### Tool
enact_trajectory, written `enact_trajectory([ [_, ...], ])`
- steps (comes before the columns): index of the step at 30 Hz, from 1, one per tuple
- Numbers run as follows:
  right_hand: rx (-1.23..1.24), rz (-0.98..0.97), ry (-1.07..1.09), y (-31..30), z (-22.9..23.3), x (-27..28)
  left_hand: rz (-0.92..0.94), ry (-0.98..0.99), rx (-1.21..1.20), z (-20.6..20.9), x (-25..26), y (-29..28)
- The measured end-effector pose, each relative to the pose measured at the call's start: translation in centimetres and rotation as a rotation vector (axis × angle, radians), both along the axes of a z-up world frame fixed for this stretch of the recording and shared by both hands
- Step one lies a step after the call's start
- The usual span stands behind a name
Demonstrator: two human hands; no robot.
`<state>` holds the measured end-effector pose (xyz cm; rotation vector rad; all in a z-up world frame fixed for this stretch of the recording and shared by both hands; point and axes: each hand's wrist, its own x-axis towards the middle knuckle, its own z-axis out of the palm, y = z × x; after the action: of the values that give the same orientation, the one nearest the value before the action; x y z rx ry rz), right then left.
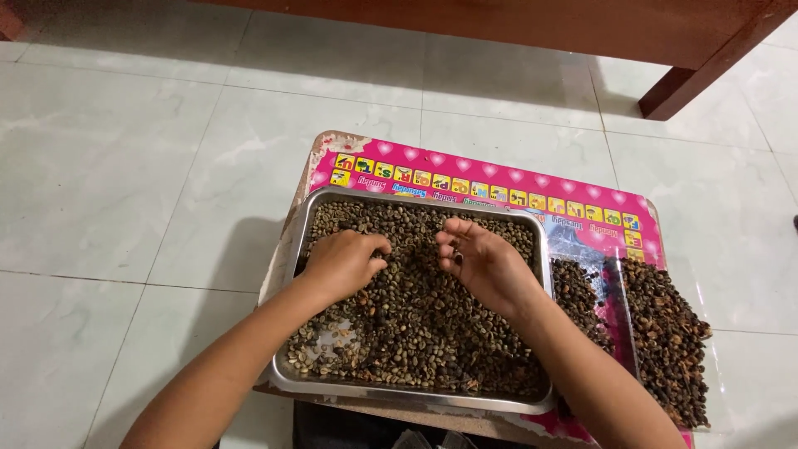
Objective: Manually sorting coffee beans by picking out defective ones from a metal tray and placing them into a separate pile.
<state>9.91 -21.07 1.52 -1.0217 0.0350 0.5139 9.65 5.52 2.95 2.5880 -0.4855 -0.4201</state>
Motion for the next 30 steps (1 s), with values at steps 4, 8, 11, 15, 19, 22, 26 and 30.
enact_trajectory([
  [4, -0.11, 0.074, -0.004, 0.2, -0.6, 0.3, 0.003, -0.067, -0.019, 0.2, -0.7, -0.1],
  [8, -0.602, 0.047, -0.249, 3.5, 1.5, -1.2, 0.299, -0.041, -0.384, -2.5, -0.5, 0.7],
  [11, -0.848, 0.255, -0.66, 5.6, 0.8, -1.1, 0.54, 0.426, -1.13, -2.1, -1.0, 1.7],
  [15, -1.349, 0.448, -1.188, 7.7, -2.0, -0.9, 0.652, 0.662, -1.422, -2.1, -2.5, 2.6],
  [19, -1.321, 0.422, -1.083, 7.1, -2.5, -0.7, 0.694, 0.48, -1.156, -2.8, -4.5, 2.4],
  [22, -0.784, 0.261, -0.626, 4.8, 0.4, -2.1, 0.436, 0.238, -0.606, 0.2, -5.1, 2.0],
  [26, -0.13, 0.105, -0.027, 3.2, 0.1, -1.9, 0.093, 0.071, -0.148, -1.8, -5.1, 1.4],
  [30, -0.167, 0.108, 0.07, 2.6, 0.8, -2.8, -0.134, -0.141, 0.251, -5.2, -4.7, 1.2],
])
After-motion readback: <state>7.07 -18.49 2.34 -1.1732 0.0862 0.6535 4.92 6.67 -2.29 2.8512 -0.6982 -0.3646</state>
